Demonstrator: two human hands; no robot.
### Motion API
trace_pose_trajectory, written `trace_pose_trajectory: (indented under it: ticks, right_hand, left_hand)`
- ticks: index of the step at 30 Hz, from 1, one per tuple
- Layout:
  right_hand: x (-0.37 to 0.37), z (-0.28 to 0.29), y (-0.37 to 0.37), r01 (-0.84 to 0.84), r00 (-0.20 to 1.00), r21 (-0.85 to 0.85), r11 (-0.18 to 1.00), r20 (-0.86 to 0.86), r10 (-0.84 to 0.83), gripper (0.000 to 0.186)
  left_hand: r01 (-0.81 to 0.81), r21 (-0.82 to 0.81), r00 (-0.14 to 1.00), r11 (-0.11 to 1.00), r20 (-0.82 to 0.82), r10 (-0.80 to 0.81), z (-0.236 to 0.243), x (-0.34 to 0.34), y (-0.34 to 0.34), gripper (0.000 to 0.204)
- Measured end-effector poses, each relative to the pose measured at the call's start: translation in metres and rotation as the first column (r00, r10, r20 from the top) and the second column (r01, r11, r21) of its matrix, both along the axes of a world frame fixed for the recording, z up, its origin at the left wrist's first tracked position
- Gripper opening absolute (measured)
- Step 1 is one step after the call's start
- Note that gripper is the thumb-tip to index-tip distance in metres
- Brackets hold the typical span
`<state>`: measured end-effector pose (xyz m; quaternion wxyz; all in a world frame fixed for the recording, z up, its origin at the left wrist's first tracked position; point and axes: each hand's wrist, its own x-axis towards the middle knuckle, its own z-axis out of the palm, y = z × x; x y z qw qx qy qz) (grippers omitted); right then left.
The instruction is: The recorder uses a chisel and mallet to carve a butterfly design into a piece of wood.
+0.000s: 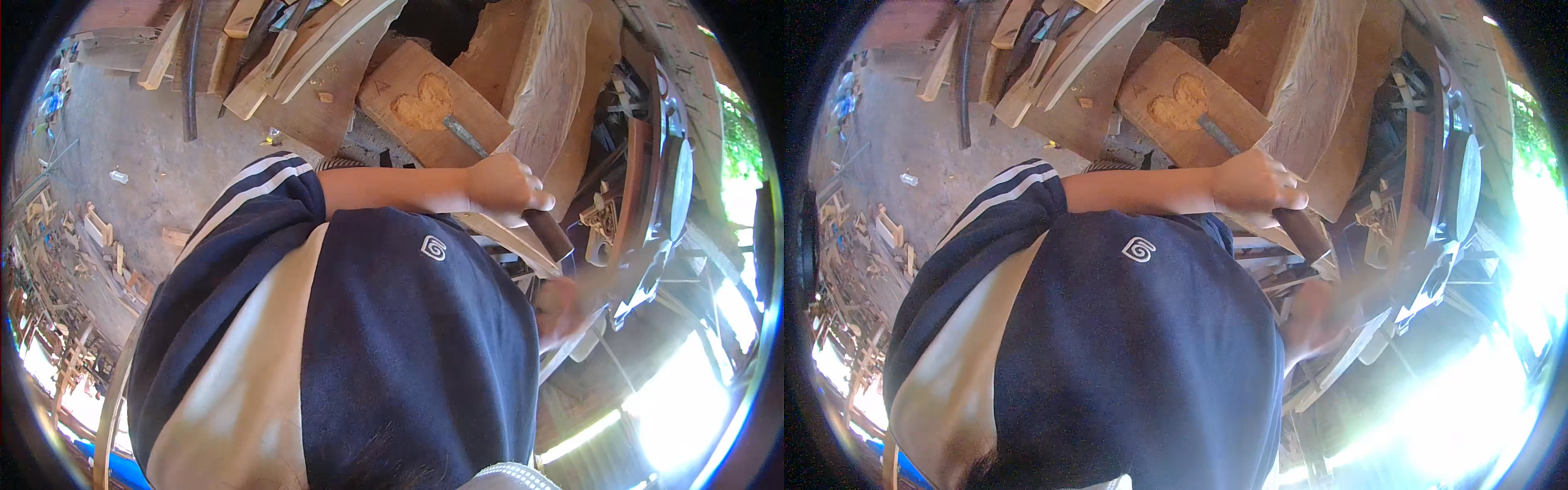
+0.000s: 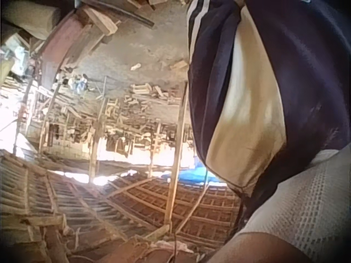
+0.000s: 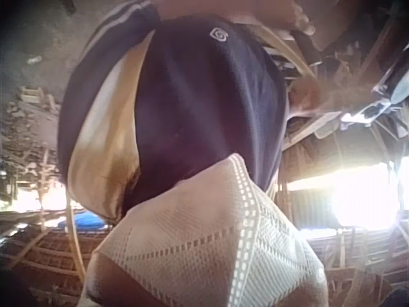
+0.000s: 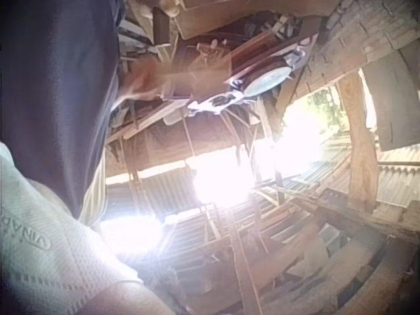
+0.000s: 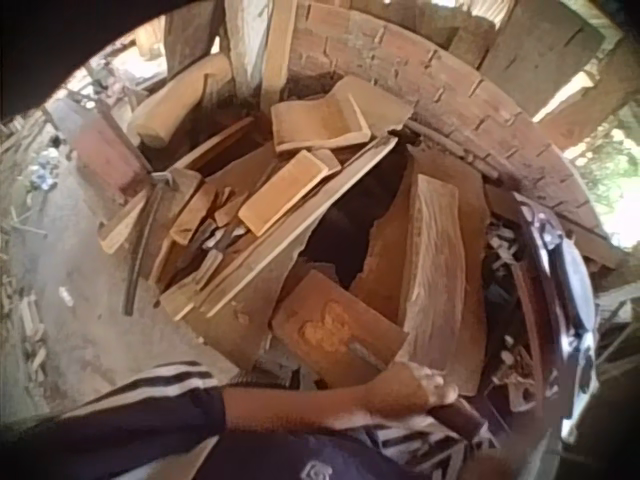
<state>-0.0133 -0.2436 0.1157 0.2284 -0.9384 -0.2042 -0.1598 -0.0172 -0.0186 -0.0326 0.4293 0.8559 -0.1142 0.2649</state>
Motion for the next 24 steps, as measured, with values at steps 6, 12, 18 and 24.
trace_pose_trajectory:
  ticks: [6, 12, 18, 24]
  right_hand:
    - [-0.005, -0.001, -0.040, -0.166, 0.980, 0.578, 0.799, 0.006, 0.199, 0.016]
    - [-0.024, -0.058, -0.025, -0.192, 0.968, 0.564, 0.803, -0.026, 0.249, 0.025]
    - [-0.035, -0.056, -0.003, -0.107, 0.889, 0.824, 0.556, -0.171, 0.424, 0.034]
    - [-0.026, -0.038, 0.023, 0.168, 0.950, 0.442, 0.881, -0.311, -0.025, 0.021]
  left_hand:
    - [0.058, 0.062, 0.998, 0.996, -0.024, -0.057, -0.001, -0.005, 0.001, 0.026]
    - [-0.030, -0.020, 0.988, 0.999, -0.154, 0.026, 0.011, 0.012, 0.009, 0.027]
    - [-0.040, -0.034, 0.984, 0.999, -0.173, 0.034, 0.010, 0.006, 0.009, 0.028]
    - [-0.045, 0.037, 0.982, 0.998, -0.181, 0.051, 0.005, 0.007, 0.010, 0.026]
